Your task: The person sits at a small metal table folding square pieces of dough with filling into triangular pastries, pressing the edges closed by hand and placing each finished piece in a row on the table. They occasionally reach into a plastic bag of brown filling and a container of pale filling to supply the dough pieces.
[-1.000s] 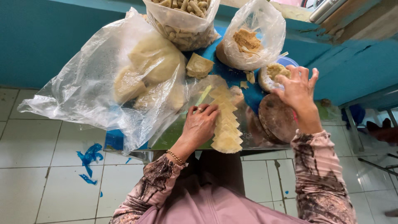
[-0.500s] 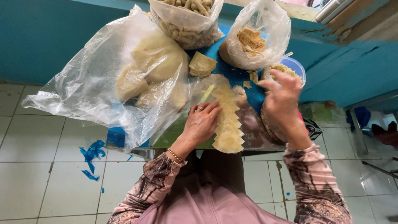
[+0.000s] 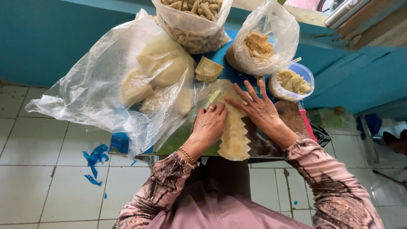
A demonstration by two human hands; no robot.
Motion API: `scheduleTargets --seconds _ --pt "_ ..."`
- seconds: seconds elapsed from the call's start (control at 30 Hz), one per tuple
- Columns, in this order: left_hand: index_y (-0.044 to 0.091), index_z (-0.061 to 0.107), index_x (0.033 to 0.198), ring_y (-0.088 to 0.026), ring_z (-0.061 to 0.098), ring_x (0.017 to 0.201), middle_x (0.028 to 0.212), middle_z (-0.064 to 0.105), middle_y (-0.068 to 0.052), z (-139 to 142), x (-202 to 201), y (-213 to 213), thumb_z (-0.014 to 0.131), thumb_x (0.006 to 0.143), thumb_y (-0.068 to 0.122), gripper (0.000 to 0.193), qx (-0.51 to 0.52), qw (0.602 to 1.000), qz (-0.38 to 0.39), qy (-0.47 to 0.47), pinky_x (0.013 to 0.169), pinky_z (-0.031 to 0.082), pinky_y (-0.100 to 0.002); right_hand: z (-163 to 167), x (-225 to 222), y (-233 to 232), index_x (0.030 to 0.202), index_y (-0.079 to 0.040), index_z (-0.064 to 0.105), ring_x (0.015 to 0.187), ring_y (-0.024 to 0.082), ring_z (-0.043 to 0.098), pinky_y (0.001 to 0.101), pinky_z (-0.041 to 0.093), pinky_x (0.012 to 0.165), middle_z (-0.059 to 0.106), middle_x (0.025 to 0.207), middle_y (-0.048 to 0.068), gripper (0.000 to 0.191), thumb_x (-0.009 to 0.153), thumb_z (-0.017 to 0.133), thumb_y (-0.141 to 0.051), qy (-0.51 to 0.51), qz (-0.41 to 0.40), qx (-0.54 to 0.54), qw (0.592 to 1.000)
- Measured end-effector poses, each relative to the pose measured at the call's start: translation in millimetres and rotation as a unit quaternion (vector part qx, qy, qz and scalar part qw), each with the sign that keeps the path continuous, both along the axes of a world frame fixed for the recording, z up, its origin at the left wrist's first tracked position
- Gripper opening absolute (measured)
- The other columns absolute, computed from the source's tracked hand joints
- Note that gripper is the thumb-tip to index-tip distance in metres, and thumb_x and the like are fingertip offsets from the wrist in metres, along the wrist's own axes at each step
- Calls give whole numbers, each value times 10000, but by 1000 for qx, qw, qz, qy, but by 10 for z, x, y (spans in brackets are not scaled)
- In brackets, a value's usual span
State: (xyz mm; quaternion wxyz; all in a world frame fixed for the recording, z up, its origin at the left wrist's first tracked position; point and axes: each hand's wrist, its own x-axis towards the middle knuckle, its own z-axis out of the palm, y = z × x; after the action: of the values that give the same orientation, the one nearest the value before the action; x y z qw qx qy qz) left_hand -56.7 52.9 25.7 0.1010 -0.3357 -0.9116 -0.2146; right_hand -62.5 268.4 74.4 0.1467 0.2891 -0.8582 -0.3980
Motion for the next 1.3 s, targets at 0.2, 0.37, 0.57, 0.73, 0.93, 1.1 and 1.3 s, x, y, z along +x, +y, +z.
scheduleTargets --seconds 0.2,0.37,0.57,0.73,0.93,1.1,1.3 --pt "21 640 1237 -267 566 1133 1260 606 -75 -3 13 -34 653 767 105 479 17 1000 -2 15 851 453 -454 -85 -208 -16 1572 -321 414 1487 377 299 650 168 1166 321 1649 112 803 807 658 -323 -49 -63 -105 991" --pt "42 639 1183 -273 576 1127 1253 623 -64 33 -3 -36 652 775 102 412 38 999 -2 7 849 444 -468 -45 -355 43 1494 -227 556 1374 295 444 483 333 1125 451 1594 74 587 919 666 -186 43 0 -136 990" --pt "41 544 1234 -306 587 1162 1117 671 -89 2 -66 -61 648 802 106 449 107 992 6 -66 891 426 -499 -60 195 -82 1425 -199 566 1254 283 520 431 410 1024 543 1414 70 630 801 607 -122 -70 42 -240 967" --pt "85 562 1210 -279 590 1177 1192 673 -60 -47 -25 -77 644 877 144 348 104 994 1 -36 920 432 -481 -13 376 -120 1492 -263 518 1283 291 500 452 403 1019 506 1496 78 604 893 593 -230 6 74 -90 993" --pt "38 569 1332 -273 572 1153 1273 640 -66 -14 -23 -97 654 794 136 553 100 995 1 -1 909 430 -476 14 116 25 1554 -343 494 1286 292 482 490 381 1074 491 1506 88 626 937 571 -270 33 86 -80 993" --pt "48 622 1257 -261 565 1159 1333 614 -59 1 2 -105 650 832 151 439 86 996 -3 17 930 425 -480 -46 -173 170 1513 -273 515 1277 290 498 489 388 1076 506 1503 99 579 939 596 -270 45 43 -77 995" --pt "38 630 1228 -258 564 1157 1345 606 -58 -8 13 -113 644 833 143 409 95 995 -2 33 925 418 -471 -193 -321 175 1543 -203 536 1169 252 514 421 407 963 544 1398 79 635 912 585 -146 -4 2 -146 989"
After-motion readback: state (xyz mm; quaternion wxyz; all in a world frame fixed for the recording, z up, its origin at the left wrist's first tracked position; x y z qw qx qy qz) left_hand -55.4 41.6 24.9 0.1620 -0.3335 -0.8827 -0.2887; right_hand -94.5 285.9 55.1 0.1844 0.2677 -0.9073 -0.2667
